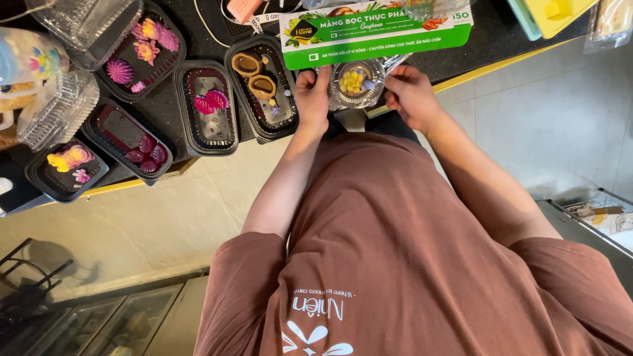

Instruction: The person wraps individual desserts in plastic wrap and places them into a refrigerated display case.

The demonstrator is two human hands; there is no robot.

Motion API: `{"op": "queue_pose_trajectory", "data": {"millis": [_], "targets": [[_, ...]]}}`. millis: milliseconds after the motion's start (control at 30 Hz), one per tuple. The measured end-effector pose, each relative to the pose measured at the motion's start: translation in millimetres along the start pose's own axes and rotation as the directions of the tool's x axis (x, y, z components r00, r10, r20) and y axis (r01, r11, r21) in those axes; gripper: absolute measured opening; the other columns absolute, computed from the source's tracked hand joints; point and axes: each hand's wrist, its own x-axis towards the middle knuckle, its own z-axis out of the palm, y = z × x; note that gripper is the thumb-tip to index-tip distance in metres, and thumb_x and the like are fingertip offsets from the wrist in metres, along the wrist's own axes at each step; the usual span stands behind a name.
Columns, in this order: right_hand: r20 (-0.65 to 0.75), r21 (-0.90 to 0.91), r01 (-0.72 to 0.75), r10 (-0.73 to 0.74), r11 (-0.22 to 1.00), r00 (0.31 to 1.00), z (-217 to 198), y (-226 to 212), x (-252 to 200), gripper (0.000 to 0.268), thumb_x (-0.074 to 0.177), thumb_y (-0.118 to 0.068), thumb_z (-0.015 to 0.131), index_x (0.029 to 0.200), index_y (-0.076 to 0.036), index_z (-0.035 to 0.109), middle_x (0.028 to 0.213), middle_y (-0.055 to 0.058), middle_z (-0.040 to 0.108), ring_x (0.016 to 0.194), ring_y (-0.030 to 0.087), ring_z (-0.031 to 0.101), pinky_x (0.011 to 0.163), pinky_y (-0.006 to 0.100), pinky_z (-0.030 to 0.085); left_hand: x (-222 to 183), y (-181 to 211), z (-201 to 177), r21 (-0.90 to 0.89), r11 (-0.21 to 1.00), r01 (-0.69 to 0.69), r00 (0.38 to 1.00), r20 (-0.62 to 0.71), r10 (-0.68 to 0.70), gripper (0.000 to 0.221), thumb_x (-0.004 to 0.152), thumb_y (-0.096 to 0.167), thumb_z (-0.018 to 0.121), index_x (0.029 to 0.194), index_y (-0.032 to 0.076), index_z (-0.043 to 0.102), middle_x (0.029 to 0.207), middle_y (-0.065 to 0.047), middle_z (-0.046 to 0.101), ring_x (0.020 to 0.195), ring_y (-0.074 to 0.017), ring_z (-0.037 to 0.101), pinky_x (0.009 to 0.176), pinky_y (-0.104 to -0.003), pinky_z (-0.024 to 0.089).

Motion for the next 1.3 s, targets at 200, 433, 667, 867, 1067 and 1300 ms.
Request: {"op": "queue_pose_trajectory", "data": {"millis": [200,433,667,867,1067,1300], "targets": [[-0.122,0.229,-0.028,0.057,0.973,0.991,27.3,-10.6,-4.9,0.013,0.099,-0.002,0.056,0.111,-0.004,0.061,0.097,0.006,0.068,0.080,0.016,0.066,0.068,0.029,0.057,-6.3,-0.4,3.4,0.030,0.999,-0.020,0.998,-0.067,0.022,0.040,0.104,0.023,0.073,0.074,0.013,0.048,0.073,0.006,0.049,0.067,-0.0043,0.039,0.059,-0.022,0.033],[-0.057,0.331,-0.048,0.071,0.942,0.996,23.3,-18.5,-10.7,0.018,0.100,-0.002,0.050,0.115,-0.004,0.061,0.104,0.008,0.071,0.090,0.018,0.072,0.077,0.032,0.061,-24.0,15.6,-3.3,-0.218,0.956,0.195,0.977,0.133,-0.168,0.038,0.110,0.034,0.051,0.121,0.000,0.063,0.109,-0.007,0.070,0.097,-0.0120,0.063,0.086,-0.028,0.051],[-0.185,-0.352,0.224,-0.302,0.909,0.935,-40.6,-0.3,4.5,0.017,0.099,-0.004,0.061,0.115,-0.003,0.066,0.097,0.005,0.068,0.083,0.011,0.063,0.071,0.026,0.052,-76.4,42.5,12.4,0.330,0.886,-0.325,0.931,0.275,0.240,0.111,0.090,0.042,0.077,0.164,-0.003,0.008,0.160,-0.018,0.034,0.145,-0.0296,0.041,0.124,-0.040,0.033],[0.045,-0.666,0.448,-0.567,0.597,0.822,-69.1,-65.4,-15.3,0.017,0.105,-0.004,0.064,0.122,-0.001,0.064,0.097,0.004,0.064,0.084,0.010,0.057,0.075,0.025,0.049,-99.9,32.8,59.5,0.624,0.586,-0.518,0.847,0.277,0.453,0.160,0.058,0.036,0.106,0.161,-0.002,-0.011,0.168,-0.028,0.011,0.156,-0.0430,0.022,0.128,-0.049,0.024],[0.537,-0.703,0.699,-0.547,0.130,0.642,-64.4,-143.5,-15.0,0.036,0.099,-0.001,0.066,0.135,0.000,0.059,0.107,0.014,0.064,0.086,0.024,0.064,0.075,0.034,0.053,-91.8,17.8,96.4,0.721,0.594,-0.356,0.842,-0.027,0.538,0.134,0.061,0.033,0.104,0.158,-0.001,0.018,0.158,-0.024,0.035,0.146,-0.0384,0.041,0.123,-0.046,0.036],[0.754,-0.620,0.784,-0.282,-0.008,0.594,-81.2,-153.3,11.0,0.023,0.093,-0.005,0.075,0.114,-0.001,0.067,0.097,0.015,0.068,0.082,0.030,0.069,0.073,0.039,0.056,-95.9,7.5,96.4,0.729,0.542,-0.418,0.758,-0.049,0.651,0.108,0.066,0.024,0.103,0.149,0.003,0.037,0.149,-0.017,0.047,0.138,-0.0328,0.051,0.117,-0.042,0.046]]}}
